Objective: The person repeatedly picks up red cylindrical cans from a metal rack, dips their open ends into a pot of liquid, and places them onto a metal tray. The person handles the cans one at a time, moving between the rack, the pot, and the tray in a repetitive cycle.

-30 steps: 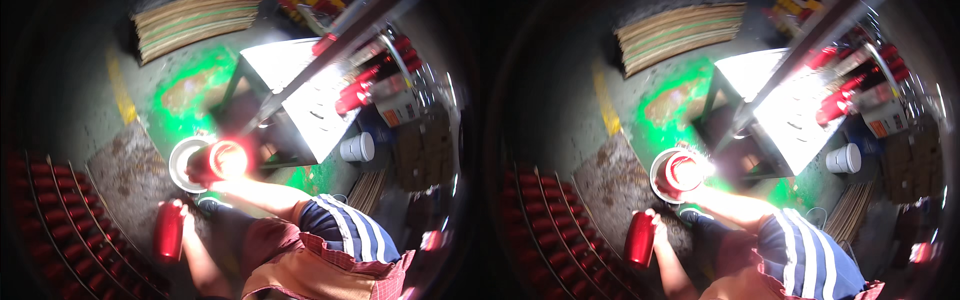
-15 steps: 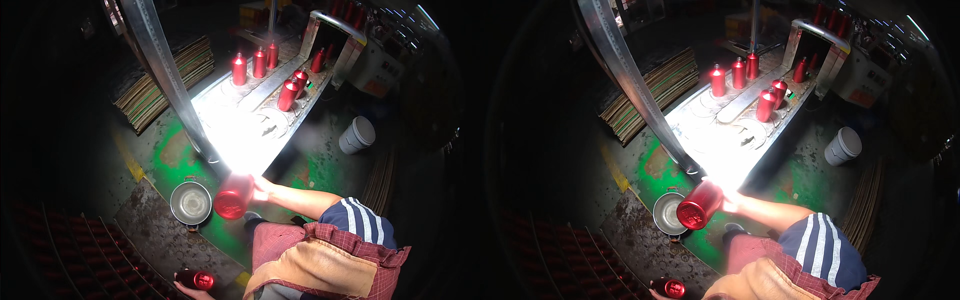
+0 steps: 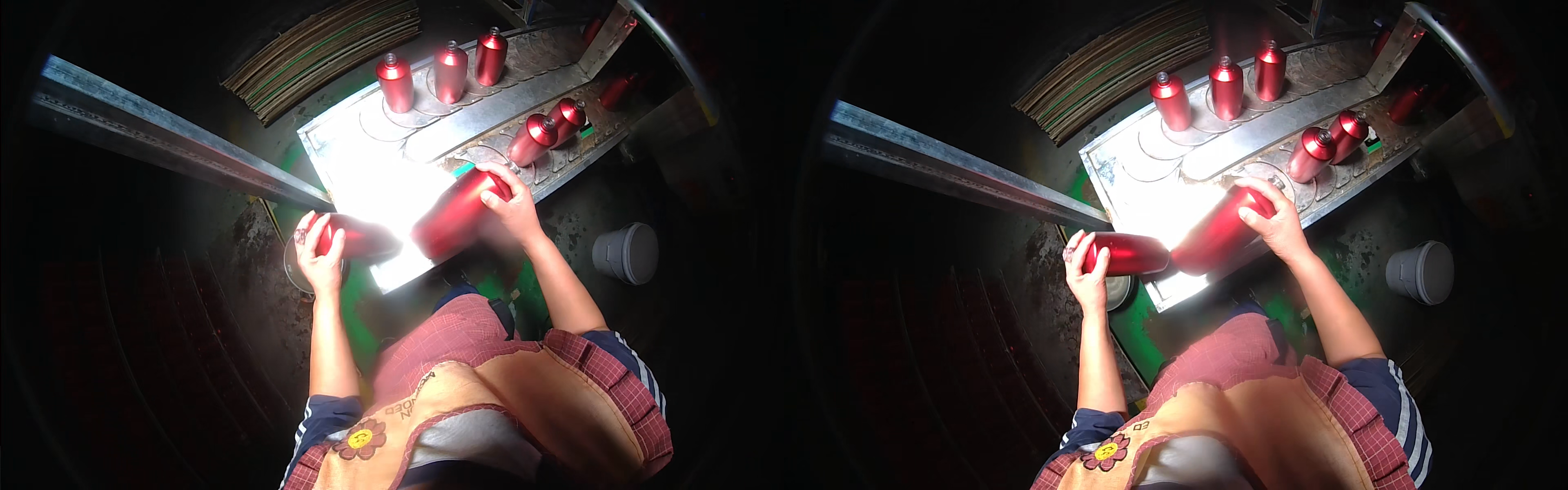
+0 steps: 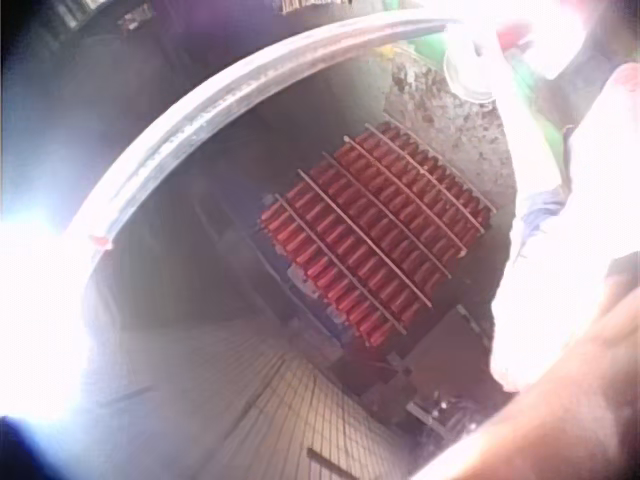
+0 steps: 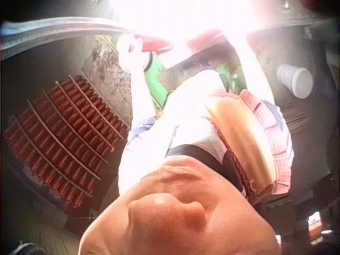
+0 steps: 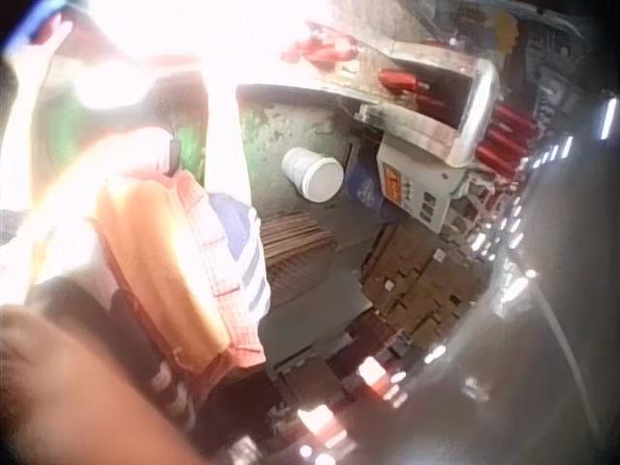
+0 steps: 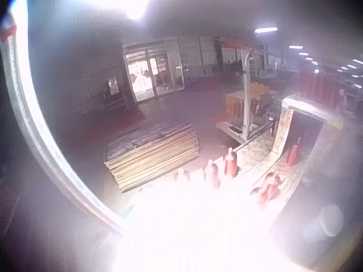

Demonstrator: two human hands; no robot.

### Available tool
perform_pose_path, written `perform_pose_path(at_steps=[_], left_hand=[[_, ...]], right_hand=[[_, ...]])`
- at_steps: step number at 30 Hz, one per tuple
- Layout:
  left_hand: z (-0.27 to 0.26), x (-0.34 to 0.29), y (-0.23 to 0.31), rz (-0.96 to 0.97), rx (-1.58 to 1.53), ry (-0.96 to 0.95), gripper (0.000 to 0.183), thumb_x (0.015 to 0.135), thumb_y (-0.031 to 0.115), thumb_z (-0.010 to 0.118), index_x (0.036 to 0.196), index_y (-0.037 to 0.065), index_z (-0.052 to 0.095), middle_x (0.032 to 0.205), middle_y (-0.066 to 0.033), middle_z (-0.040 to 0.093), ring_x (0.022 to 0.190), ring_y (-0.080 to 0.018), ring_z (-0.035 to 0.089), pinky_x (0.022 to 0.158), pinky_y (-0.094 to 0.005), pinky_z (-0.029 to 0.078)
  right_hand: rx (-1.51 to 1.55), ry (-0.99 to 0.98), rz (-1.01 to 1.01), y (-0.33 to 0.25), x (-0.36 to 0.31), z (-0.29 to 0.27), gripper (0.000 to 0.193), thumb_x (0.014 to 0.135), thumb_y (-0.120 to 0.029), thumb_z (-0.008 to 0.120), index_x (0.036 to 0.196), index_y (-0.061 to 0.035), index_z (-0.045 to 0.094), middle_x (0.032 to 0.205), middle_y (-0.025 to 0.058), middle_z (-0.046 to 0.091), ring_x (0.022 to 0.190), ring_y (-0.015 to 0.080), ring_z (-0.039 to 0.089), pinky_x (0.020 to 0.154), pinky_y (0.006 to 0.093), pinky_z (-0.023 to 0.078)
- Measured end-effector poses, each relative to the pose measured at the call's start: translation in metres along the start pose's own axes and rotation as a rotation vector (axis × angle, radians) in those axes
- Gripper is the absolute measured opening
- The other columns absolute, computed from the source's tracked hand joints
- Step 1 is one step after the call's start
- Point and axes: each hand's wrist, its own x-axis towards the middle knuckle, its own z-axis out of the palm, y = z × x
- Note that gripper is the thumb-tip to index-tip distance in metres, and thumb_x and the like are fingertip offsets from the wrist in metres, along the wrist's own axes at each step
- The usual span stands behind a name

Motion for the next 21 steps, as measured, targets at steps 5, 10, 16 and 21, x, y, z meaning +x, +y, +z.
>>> perform_pose_path(at_steps=[5, 10, 16, 21], left_hand=[[0.123, 0.037, 0.020, 0.125, 0.285, -0.075, 0.036, 0.071, 0.021, 0.083, 0.106, 0.021, 0.077, 0.127, -0.0131, 0.061, 0.109, -0.0325, 0.057, 0.096, -0.0418, 0.046], [0.190, 0.010, 0.060, 0.065, 0.199, -0.054, 0.050, 0.068, 0.014, 0.082, 0.115, 0.027, 0.073, 0.148, -0.0265, 0.040, 0.129, -0.0434, 0.048, 0.101, -0.0468, 0.047], [0.130, -0.041, 0.085, 0.196, -0.010, -0.108, 0.038, 0.077, 0.020, 0.078, 0.115, 0.025, 0.074, 0.150, -0.0195, 0.041, 0.133, -0.0405, 0.043, 0.109, -0.0456, 0.038], [-0.030, -0.135, 0.016, -0.095, -0.222, -0.155, 0.025, 0.086, 0.011, 0.070, 0.111, 0.008, 0.074, 0.120, -0.0091, 0.065, 0.112, -0.0227, 0.060, 0.095, -0.0339, 0.048]], right_hand=[[-0.699, -0.057, -0.342, 0.026, 0.024, -0.003, 0.043, 0.067, -0.013, 0.080, 0.108, -0.0230, 0.074, 0.132, 0.0173, 0.051, 0.120, 0.0404, 0.047, 0.104, 0.0459, 0.043], [-0.864, -0.104, -0.378, 0.053, 0.017, -0.028, 0.045, 0.065, -0.012, 0.079, 0.109, -0.0210, 0.075, 0.141, 0.0214, 0.044, 0.125, 0.0414, 0.041, 0.107, 0.0486, 0.036], [-1.007, 0.011, -0.314, 0.039, -0.011, -0.059, 0.061, 0.065, 0.002, 0.078, 0.121, -0.0227, 0.072, 0.158, 0.0195, 0.027, 0.141, 0.0408, 0.027, 0.116, 0.0492, 0.026], [-1.191, 0.379, -0.681, -0.007, -0.062, -0.022, 0.053, 0.079, -0.003, 0.067, 0.130, -0.0141, 0.065, 0.152, 0.0177, 0.041, 0.137, 0.0365, 0.036, 0.114, 0.0492, 0.027]])
